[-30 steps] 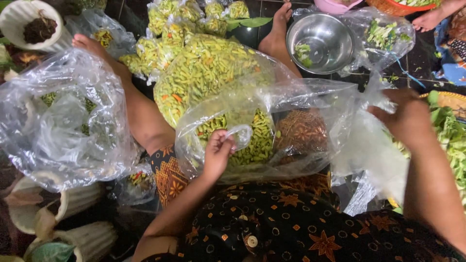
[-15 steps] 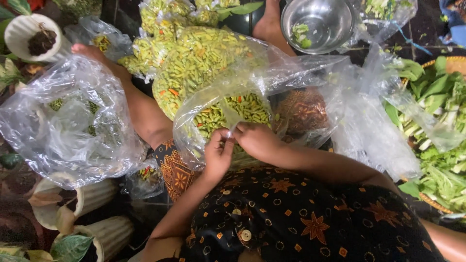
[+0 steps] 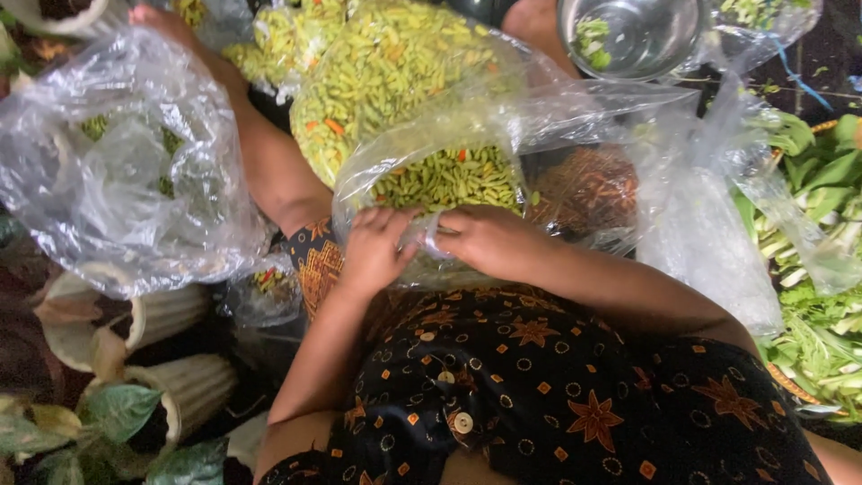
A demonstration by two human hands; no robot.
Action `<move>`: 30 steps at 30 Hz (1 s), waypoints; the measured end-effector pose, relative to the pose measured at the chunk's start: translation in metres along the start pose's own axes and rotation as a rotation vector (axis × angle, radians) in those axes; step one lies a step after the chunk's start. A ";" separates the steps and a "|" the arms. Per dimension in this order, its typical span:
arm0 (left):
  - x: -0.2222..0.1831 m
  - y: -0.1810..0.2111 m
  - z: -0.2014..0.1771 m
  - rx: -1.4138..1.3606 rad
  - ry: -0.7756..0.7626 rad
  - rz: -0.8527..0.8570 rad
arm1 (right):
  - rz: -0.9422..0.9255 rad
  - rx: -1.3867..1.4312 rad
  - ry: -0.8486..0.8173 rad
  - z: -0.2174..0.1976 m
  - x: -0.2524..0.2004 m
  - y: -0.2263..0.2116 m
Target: The person sorts small green and red peppers by hand, transferring them from a large plastic bag into smaller individual plastic bags and then tying the smaller bags closed.
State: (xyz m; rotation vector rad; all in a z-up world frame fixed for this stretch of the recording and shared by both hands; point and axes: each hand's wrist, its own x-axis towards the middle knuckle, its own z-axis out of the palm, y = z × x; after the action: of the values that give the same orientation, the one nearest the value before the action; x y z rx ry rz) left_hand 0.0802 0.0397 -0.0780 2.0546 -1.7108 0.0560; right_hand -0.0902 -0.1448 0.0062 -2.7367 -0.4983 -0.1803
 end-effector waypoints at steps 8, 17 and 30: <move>0.002 0.037 0.000 -0.504 0.073 -0.049 | 0.001 0.583 0.243 0.006 0.012 0.012; -0.003 0.032 0.018 -0.886 0.262 -0.277 | 0.707 0.247 -0.271 0.065 0.037 0.083; 0.019 0.037 -0.005 -1.279 0.193 -0.197 | 0.705 0.312 -0.331 0.105 0.033 0.077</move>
State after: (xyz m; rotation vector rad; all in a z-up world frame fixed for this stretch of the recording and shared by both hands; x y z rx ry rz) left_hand 0.0510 0.0194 -0.0553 1.1437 -0.9333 -0.6902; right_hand -0.0255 -0.1634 -0.1101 -2.4584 0.3504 0.4880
